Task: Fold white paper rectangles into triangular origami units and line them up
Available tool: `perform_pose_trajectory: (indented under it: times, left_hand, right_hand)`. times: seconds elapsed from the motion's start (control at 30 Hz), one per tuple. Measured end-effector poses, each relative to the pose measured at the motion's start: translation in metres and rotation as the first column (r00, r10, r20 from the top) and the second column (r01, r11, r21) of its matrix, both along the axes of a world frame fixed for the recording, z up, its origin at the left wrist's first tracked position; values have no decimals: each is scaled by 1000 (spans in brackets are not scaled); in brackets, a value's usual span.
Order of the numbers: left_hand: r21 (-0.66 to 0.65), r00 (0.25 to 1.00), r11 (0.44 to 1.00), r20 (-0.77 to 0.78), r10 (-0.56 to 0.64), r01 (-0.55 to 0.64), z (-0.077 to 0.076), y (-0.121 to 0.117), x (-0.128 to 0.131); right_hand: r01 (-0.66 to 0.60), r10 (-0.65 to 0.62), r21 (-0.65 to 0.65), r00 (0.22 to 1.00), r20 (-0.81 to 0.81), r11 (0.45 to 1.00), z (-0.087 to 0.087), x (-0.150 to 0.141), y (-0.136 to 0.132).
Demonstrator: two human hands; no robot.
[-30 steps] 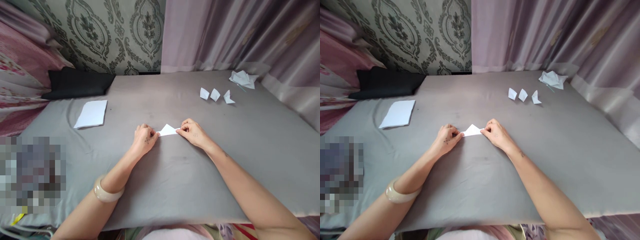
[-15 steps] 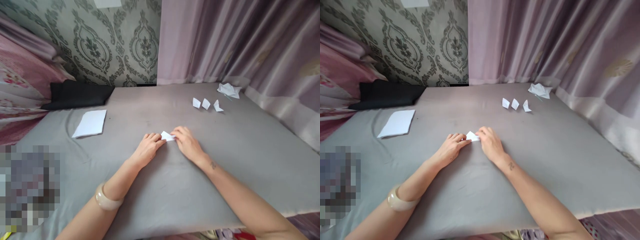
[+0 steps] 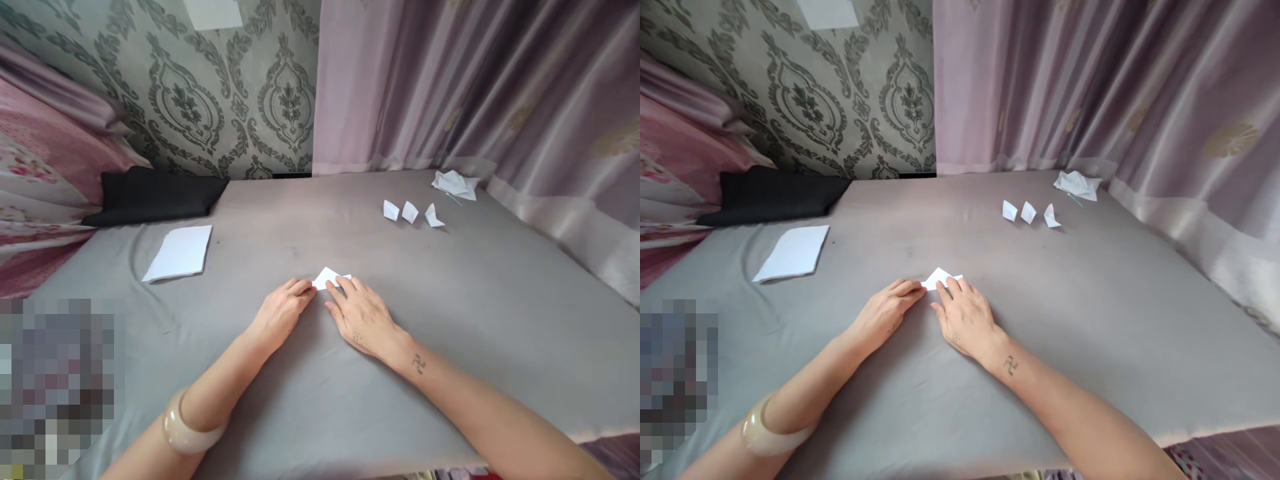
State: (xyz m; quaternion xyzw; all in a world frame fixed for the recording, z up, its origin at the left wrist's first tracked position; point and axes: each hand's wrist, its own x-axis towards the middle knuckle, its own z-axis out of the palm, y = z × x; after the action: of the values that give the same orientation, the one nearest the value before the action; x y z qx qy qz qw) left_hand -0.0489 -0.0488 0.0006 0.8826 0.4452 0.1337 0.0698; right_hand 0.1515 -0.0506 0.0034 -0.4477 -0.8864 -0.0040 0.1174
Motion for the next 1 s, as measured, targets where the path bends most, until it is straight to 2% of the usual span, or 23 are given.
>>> perform_pose_trajectory:
  times: [0.4, 0.53, 0.63, 0.7, 0.8, 0.87, 1.0]
  left_hand:
    - [25, 990, 994, -99, 104, -102, -4, -12, -1]
    - [-2, 984, 988, -95, 153, -154, 1, -17, 0]
    - [-71, 969, 967, -25, 245, -246, 7, -10, 3]
    - [-140, 935, 928, 39, 353, -345, 9, 0, 7]
    - [-204, 853, 855, 127, 506, -477, 3, 16, 14]
    - [-186, 845, 855, 153, 512, -484, -3, 23, 18]
    - [-273, 843, 856, 205, 498, -439, -12, 23, 22]
  right_hand:
    - [122, -128, 75, 988, 87, 990, -5, 17, 9]
    - [150, -153, 94, 988, 24, 984, -10, 18, 21]
    - [204, -198, 68, 976, -90, 977, -12, 17, 35]
    - [195, -186, 35, 967, -174, 980, -12, 18, 40]
    - [130, -129, -7, 968, -215, 991, -13, 20, 42]
    - [99, -102, -26, 970, -223, 995, -13, 21, 40]
    - [53, -69, -67, 958, -280, 996, -12, 23, 35]
